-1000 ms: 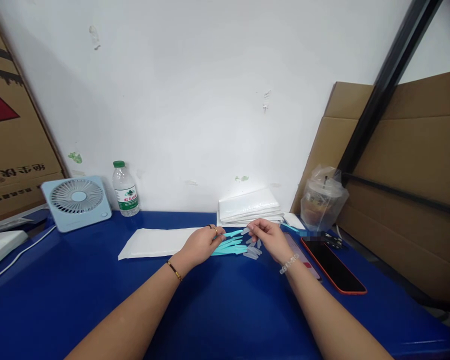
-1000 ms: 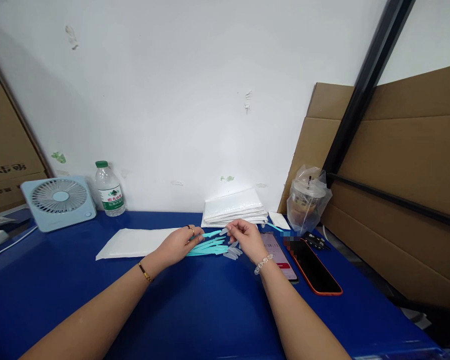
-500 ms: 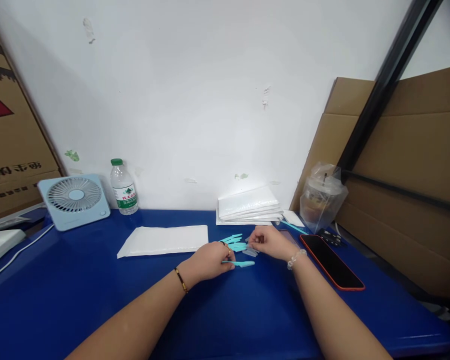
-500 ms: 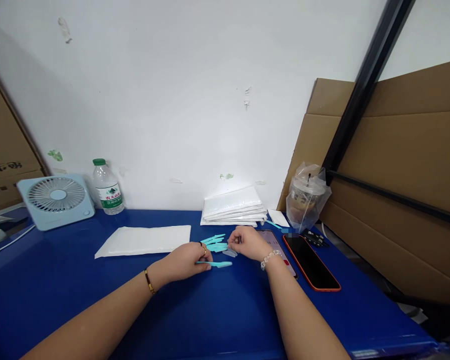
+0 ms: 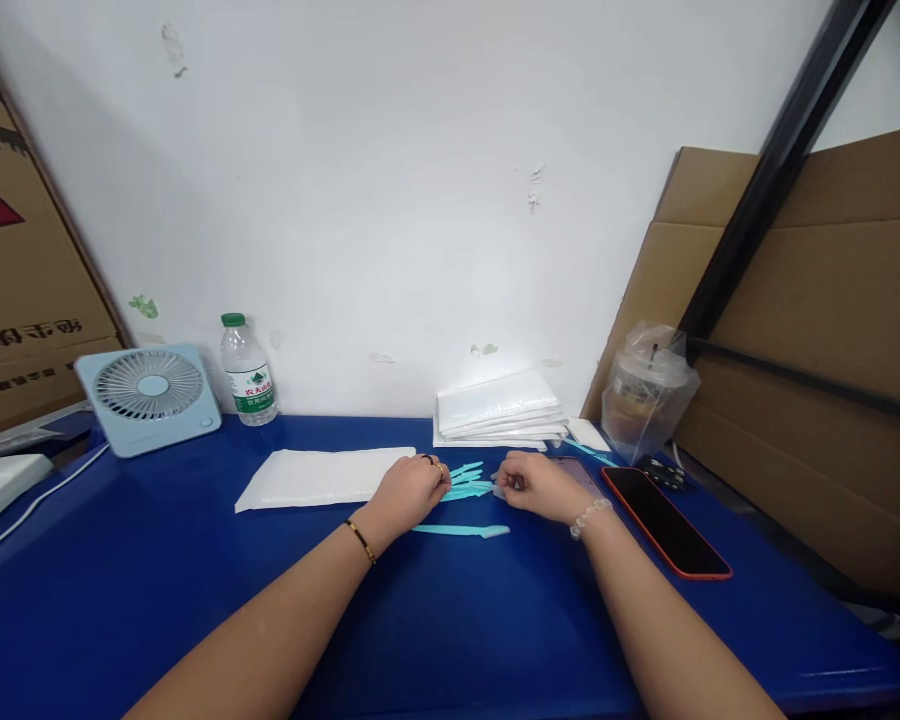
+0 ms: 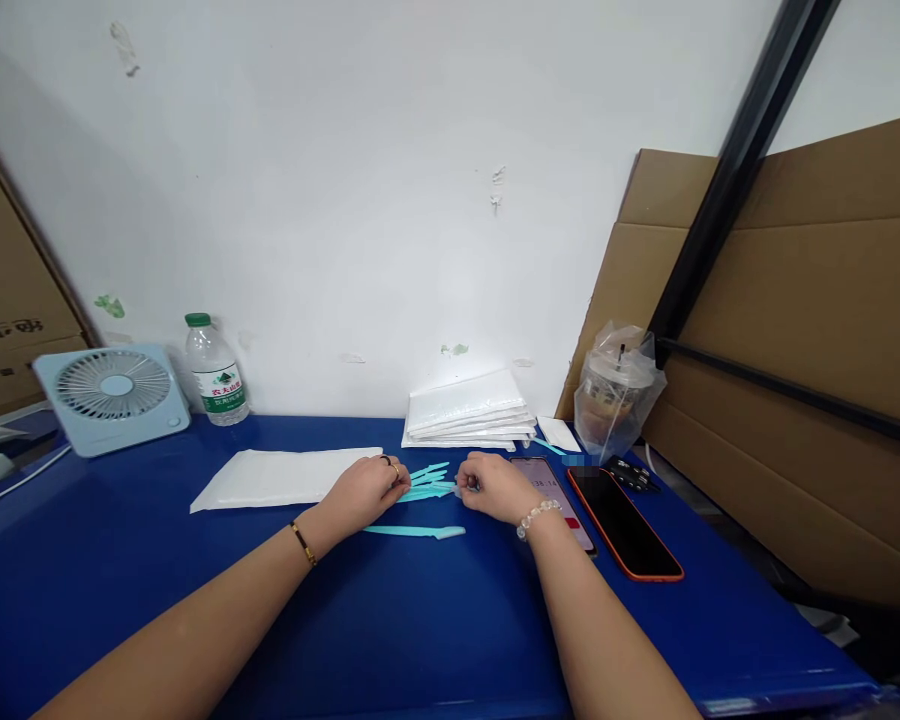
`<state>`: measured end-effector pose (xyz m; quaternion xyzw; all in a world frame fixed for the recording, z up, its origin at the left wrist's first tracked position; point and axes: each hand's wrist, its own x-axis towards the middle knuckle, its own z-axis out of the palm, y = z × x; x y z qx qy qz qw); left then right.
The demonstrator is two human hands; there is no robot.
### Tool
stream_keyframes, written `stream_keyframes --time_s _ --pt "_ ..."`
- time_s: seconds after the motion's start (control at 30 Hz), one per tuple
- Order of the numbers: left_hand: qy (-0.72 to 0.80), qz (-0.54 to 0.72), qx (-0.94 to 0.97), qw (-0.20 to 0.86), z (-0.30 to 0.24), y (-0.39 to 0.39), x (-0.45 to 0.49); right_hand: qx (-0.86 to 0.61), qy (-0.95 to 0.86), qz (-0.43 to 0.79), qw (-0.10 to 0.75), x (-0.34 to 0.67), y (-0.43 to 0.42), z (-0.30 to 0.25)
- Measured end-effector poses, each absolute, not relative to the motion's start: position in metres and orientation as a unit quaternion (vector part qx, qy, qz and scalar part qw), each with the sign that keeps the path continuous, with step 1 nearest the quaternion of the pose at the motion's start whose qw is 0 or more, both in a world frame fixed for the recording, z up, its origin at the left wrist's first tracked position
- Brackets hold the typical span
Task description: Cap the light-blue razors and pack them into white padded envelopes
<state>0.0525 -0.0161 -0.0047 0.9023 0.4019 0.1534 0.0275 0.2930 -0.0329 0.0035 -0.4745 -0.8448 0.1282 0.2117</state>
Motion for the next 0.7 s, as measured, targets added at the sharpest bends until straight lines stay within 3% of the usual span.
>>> stream_keyframes --time_s 0.6,0.7 --pt "0.401 0.188 0.887 0.128 0.009 -0.024 0.054 -0.455 -0.818 0.239 0.258 0.294 -0.036 0.010" --pt "0.374 0.177 0.897 0.158 0.008 -0.028 0.055 -0.435 -0.825 0.277 0.231 0.291 -0.040 0.010"
